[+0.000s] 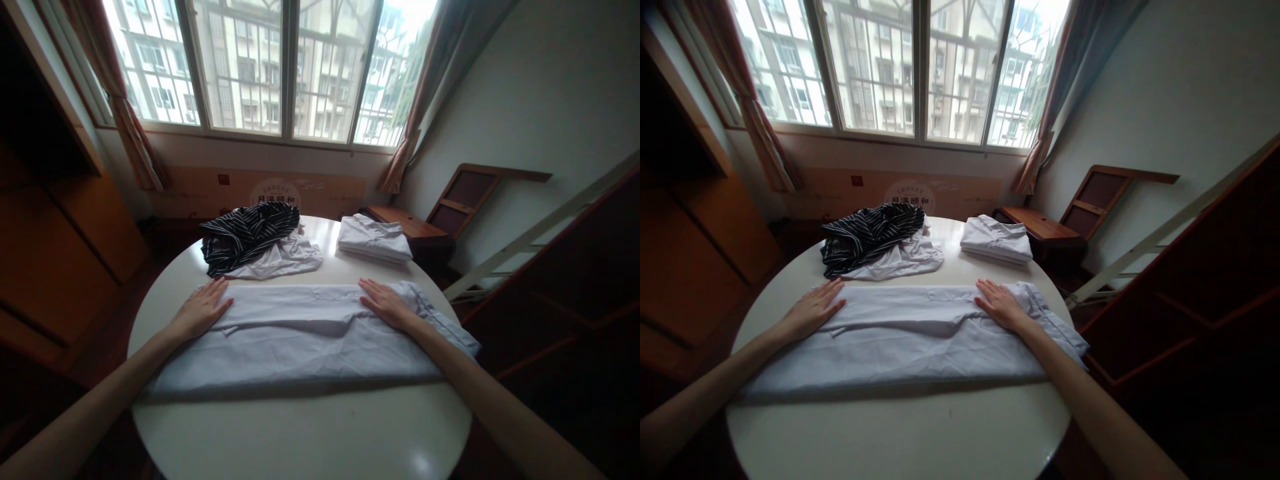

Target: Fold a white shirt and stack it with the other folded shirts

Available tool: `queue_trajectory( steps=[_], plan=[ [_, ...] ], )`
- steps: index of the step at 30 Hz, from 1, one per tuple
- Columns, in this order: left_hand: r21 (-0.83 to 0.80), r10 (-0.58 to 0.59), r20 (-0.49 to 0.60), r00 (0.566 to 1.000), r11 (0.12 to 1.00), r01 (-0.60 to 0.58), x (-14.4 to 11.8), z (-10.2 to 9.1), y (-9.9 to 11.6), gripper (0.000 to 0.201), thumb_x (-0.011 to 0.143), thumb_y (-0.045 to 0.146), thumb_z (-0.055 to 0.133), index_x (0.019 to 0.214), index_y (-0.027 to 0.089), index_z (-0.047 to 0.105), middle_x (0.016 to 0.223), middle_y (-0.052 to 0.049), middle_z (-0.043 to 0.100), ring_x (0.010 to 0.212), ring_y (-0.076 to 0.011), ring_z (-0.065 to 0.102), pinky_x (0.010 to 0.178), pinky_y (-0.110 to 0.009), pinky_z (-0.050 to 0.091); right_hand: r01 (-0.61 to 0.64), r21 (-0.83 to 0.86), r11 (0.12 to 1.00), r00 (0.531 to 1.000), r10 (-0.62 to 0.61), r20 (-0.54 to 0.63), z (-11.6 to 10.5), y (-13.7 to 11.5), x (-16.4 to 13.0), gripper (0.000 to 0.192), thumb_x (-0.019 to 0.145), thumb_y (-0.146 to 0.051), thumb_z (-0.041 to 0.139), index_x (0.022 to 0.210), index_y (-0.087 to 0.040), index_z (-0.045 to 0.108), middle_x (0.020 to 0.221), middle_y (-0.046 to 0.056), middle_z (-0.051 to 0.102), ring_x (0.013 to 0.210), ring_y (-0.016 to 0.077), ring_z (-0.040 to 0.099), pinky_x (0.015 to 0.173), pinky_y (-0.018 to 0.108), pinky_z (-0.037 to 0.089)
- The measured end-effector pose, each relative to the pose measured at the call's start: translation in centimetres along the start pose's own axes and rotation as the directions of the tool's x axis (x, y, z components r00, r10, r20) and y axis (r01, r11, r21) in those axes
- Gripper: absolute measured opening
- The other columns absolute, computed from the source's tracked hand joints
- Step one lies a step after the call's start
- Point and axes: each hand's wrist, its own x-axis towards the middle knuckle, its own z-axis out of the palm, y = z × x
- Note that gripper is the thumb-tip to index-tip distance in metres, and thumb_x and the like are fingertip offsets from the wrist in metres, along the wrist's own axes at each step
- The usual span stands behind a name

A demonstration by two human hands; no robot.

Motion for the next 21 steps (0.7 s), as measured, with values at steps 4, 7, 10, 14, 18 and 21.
queue_trajectory(
  steps=[4, 7, 10, 14, 18, 21],
  plan=[
    [0.003, -0.002, 0.016, 1.0, 1.0, 0.002, 0.0, 0.1, 0.0, 0.062, 0.085, 0.048, 0.023, 0.132, 0.01, 0.034, 0.14, -0.011, 0.03, 0.13, -0.0236, 0.025, 0.104, -0.04, 0.022, -0.077, -0.118, 0.99, 0.997, 0.078, -0.001, -0.7, 2.8, -0.6, 0.044, 0.088, -0.04, 0.031, 0.126, -0.023, 0.043, 0.133, 0.007, 0.043, 0.123, 0.0227, 0.037, 0.099, 0.044, 0.029],
    [0.0, -0.001, 0.013, 1.0, 1.0, 0.001, 0.0, 0.0, 0.1, 0.062, 0.085, 0.048, 0.023, 0.133, 0.011, 0.034, 0.14, -0.011, 0.031, 0.13, -0.0232, 0.026, 0.104, -0.04, 0.023, -0.118, -0.172, 0.978, 0.989, 0.1, -0.106, -1.6, 4.3, -0.6, 0.035, 0.086, -0.032, 0.037, 0.114, -0.02, 0.055, 0.123, 0.01, 0.053, 0.116, 0.0235, 0.045, 0.096, 0.044, 0.031],
    [0.002, 0.002, -0.002, 1.0, 1.0, -0.002, 0.0, -0.1, 0.3, 0.06, 0.084, 0.047, 0.025, 0.131, 0.011, 0.037, 0.139, -0.011, 0.033, 0.129, -0.0225, 0.028, 0.103, -0.039, 0.024, -0.294, -0.126, 0.948, 0.928, 0.251, -0.277, -3.3, 6.3, -0.5, 0.027, 0.081, -0.025, 0.042, 0.092, -0.015, 0.065, 0.101, 0.013, 0.065, 0.095, 0.0226, 0.058, 0.082, 0.035, 0.041],
    [0.011, -0.005, -0.006, 1.0, 1.0, 0.005, 0.0, -0.1, 0.3, 0.059, 0.084, 0.046, 0.026, 0.131, 0.012, 0.038, 0.138, -0.011, 0.034, 0.128, -0.0224, 0.029, 0.103, -0.039, 0.024, -0.633, 0.075, 0.771, 0.732, 0.627, -0.267, -5.5, 8.5, -0.3, 0.029, 0.074, -0.041, 0.051, 0.067, -0.016, 0.065, 0.067, 0.008, 0.066, 0.061, 0.0188, 0.06, 0.051, 0.024, 0.038],
    [0.017, -0.001, -0.002, 1.0, 1.0, 0.001, 0.1, 0.1, 0.2, 0.06, 0.084, 0.046, 0.025, 0.131, 0.011, 0.037, 0.139, -0.011, 0.033, 0.129, -0.0223, 0.027, 0.103, -0.038, 0.024, -0.652, 0.212, 0.728, 0.745, 0.667, 0.002, -5.3, 9.2, -0.2, 0.034, 0.066, -0.044, 0.059, 0.047, -0.016, 0.058, 0.046, 0.003, 0.056, 0.045, 0.014, 0.051, 0.044, 0.023, 0.031],
    [0.017, 0.002, -0.004, 1.0, 1.0, -0.002, 0.0, 0.2, 0.1, 0.06, 0.084, 0.047, 0.024, 0.131, 0.012, 0.037, 0.139, -0.01, 0.033, 0.129, -0.022, 0.027, 0.103, -0.037, 0.024, -0.574, 0.344, 0.743, 0.781, 0.623, -0.041, -4.3, 9.2, 0.2, 0.026, 0.066, -0.033, 0.059, 0.047, -0.015, 0.058, 0.042, 0.001, 0.053, 0.04, 0.0124, 0.047, 0.041, 0.023, 0.031]
  ],
)
